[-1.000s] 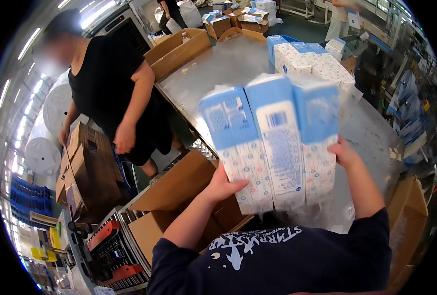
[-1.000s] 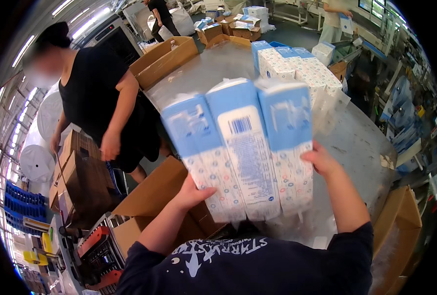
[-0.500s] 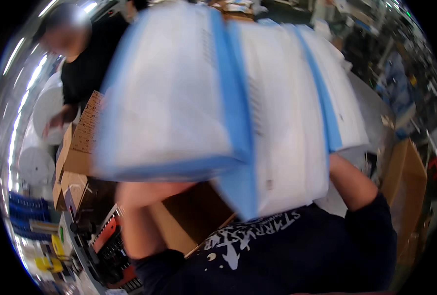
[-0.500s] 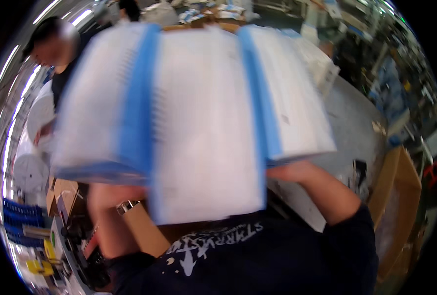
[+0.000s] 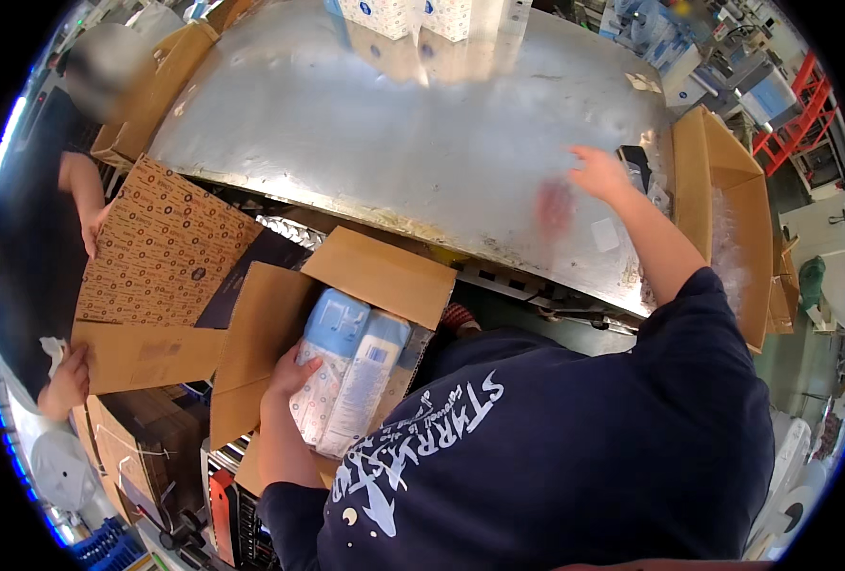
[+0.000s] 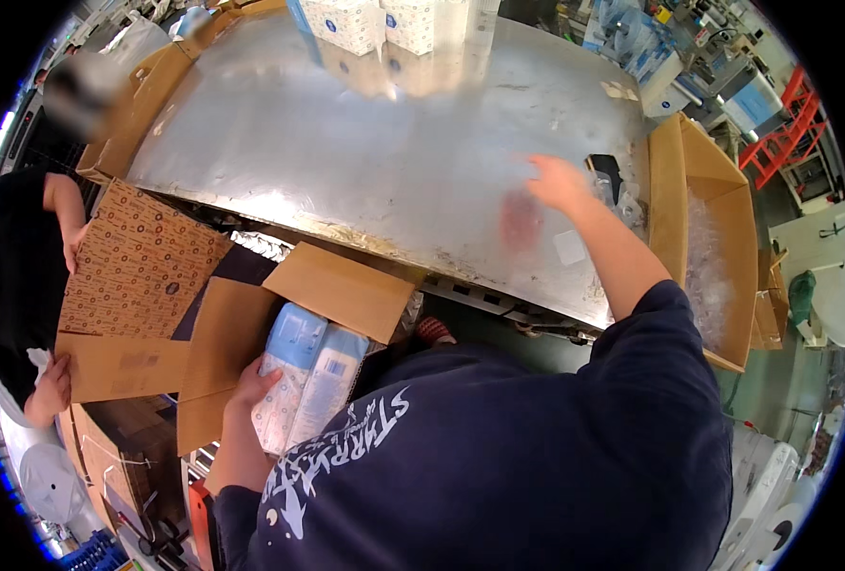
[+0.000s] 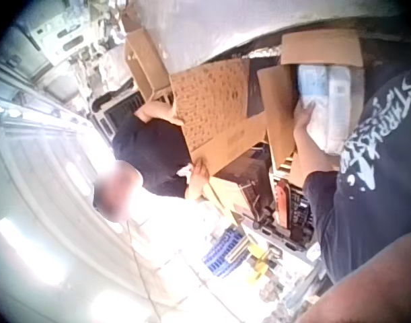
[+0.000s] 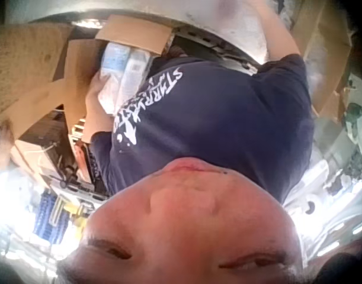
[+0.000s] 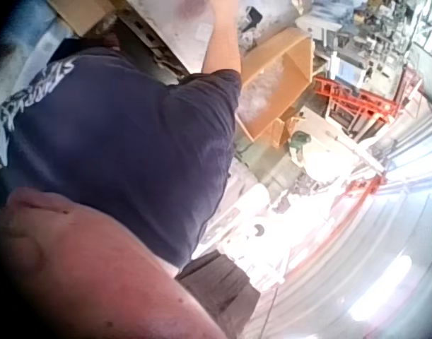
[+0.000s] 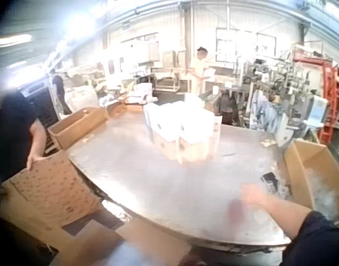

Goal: The person assembles cardboard boxes and packs rectangular packages into them by hand on a conveyor and work table.

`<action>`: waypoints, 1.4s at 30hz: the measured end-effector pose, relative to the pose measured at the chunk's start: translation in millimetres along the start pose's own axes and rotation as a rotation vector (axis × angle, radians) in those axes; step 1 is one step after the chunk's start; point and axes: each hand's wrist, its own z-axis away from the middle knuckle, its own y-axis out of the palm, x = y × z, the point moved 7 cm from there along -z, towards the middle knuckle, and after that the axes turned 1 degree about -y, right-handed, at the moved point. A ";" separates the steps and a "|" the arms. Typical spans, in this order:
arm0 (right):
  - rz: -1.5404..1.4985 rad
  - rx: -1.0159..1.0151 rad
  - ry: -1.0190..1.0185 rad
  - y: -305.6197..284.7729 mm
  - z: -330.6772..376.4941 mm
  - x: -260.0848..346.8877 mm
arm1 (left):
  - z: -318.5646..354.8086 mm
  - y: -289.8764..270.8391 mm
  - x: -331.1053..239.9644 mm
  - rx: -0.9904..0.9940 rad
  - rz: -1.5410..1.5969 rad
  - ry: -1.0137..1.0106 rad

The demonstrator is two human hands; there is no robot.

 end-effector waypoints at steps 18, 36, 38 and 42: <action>0.264 -0.162 0.349 -8.6 -34.2 -121.0 | -42.2 76.2 -24.1 0.194 -0.561 -0.107; -0.274 0.780 -1.427 52.5 35.3 372.5 | -9.1 7.3 -215.3 0.284 1.214 0.217; -0.156 0.803 -1.552 60.1 25.7 381.2 | -17.8 2.7 -182.1 0.156 0.954 0.231; -0.293 0.158 -1.267 19.3 -158.1 390.2 | -1.7 5.5 -48.1 -0.198 0.773 -0.241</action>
